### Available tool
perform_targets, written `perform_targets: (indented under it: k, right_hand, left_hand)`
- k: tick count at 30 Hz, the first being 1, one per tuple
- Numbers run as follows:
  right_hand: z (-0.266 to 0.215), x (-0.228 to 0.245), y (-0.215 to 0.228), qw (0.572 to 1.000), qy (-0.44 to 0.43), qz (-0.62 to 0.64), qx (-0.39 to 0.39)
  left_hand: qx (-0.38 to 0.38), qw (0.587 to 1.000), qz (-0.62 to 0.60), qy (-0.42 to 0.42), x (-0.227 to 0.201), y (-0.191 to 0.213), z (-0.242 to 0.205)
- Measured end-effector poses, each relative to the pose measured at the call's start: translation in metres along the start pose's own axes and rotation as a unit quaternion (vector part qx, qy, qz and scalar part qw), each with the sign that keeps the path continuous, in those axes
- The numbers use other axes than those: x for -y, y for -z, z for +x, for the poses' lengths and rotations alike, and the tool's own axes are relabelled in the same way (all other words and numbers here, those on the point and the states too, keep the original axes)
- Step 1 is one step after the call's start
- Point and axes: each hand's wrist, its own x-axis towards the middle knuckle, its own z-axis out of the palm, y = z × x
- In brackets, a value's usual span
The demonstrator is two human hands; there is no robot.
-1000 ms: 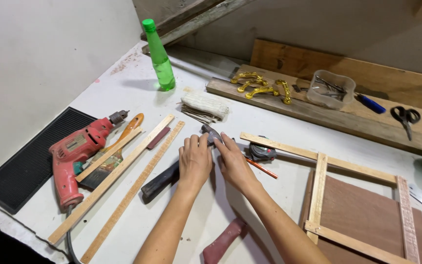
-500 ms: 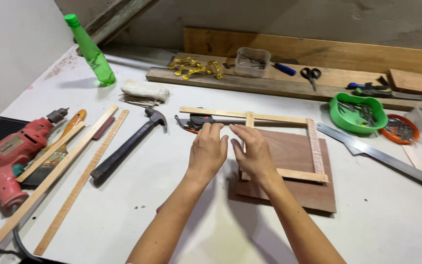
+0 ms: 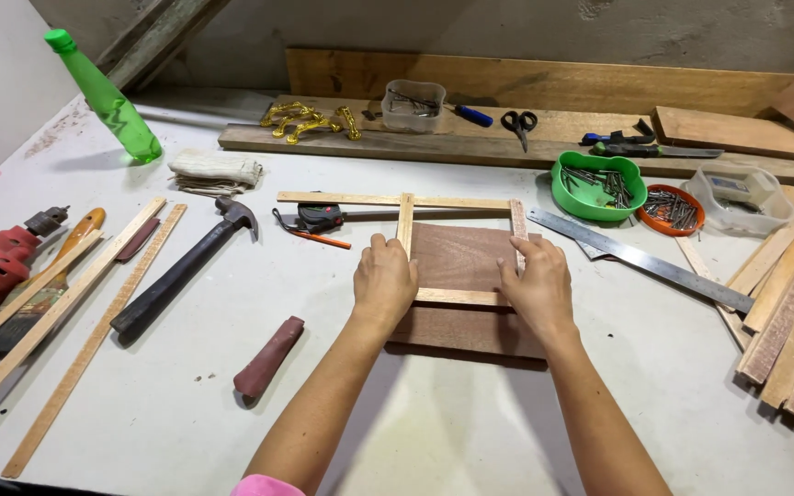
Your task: The person sands thin wooden strips with a sanding block, positions the strips across a plywood board to form a frame, and hammers nails to fasten the strips. They lift the frame to check its fit, sort through a pile of wood strips, and measure and align a strip using a metal ruler and pencil.
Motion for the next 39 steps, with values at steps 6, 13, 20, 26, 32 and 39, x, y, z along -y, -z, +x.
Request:
perform_targets:
  k: [6,13,20,26,32,39]
  right_hand:
    - [0.0,-0.018,-0.004,0.996,-0.069,-0.05,0.039]
    - [-0.002,-0.033,-0.013,0.992,-0.092,-0.056,0.072]
    - [-0.006,-0.03,-0.015,0.997,-0.062,-0.028,0.028]
    - [-0.008,-0.032,-0.025,0.997,-0.071,-0.007,0.032]
    - [-0.011,-0.041,-0.038,0.999,-0.035,-0.003,0.0]
    - [-0.013,-0.047,-0.046,0.998,0.019,-0.006,-0.058]
  left_hand:
    - [0.001,0.999,0.029,0.019,-0.007,-0.007,0.004]
    - [0.066,0.994,0.066,0.054,-0.009,-0.017,0.009]
    - [0.041,0.996,0.061,0.059,-0.008,-0.026,0.008]
    - [0.025,0.996,0.062,0.064,-0.005,-0.034,0.011]
    - [-0.013,0.998,0.023,0.062,-0.008,-0.028,0.009]
    - [-0.061,0.997,0.002,0.044,-0.007,-0.028,0.005]
